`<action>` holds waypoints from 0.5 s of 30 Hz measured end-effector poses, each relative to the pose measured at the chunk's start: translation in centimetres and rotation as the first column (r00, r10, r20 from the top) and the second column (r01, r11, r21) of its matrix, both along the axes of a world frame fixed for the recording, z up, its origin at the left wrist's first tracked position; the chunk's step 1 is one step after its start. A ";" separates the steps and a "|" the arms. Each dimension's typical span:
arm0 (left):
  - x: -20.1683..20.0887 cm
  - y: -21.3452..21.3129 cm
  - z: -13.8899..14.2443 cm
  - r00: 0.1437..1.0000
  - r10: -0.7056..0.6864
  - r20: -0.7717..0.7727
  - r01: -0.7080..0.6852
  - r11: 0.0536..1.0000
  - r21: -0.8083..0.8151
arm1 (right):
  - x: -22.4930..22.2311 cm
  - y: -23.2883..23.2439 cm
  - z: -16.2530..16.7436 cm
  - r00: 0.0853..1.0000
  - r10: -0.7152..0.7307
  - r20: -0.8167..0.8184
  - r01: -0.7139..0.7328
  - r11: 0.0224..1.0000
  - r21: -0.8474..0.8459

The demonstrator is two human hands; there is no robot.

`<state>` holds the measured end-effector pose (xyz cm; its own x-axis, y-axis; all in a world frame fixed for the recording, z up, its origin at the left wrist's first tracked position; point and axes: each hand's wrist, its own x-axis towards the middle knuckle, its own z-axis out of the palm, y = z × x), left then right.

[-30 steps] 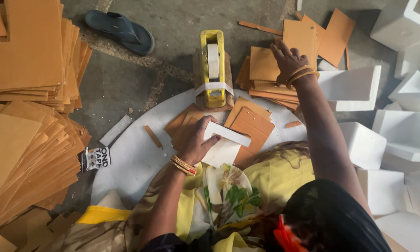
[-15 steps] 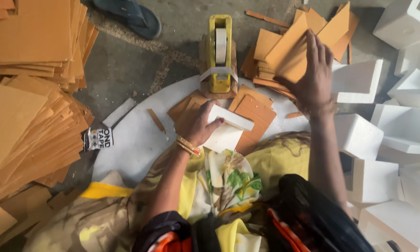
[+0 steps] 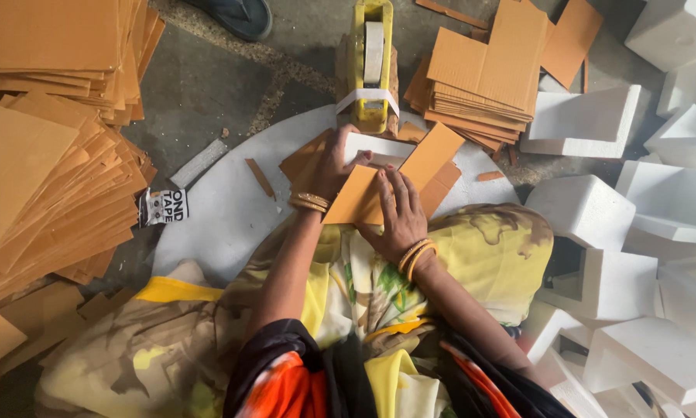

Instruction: The person sits on the floor and assembles small boxes by inserting white foam inserts into brown cardboard pieces and securing them with tape from a handheld dispenser. The person repeatedly picks up foam and cardboard, aligns them, and tapes the edges to form finished units.

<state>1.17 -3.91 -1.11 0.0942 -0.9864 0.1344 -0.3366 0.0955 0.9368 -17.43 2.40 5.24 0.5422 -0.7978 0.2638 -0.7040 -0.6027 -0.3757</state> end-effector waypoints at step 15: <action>0.0 1.2 0.7 0.993 -0.071 -0.100 0.071 0.997 0.005 | 1.2 -4.4 -8.7 0.994 0.108 0.034 -0.113 0.922 0.369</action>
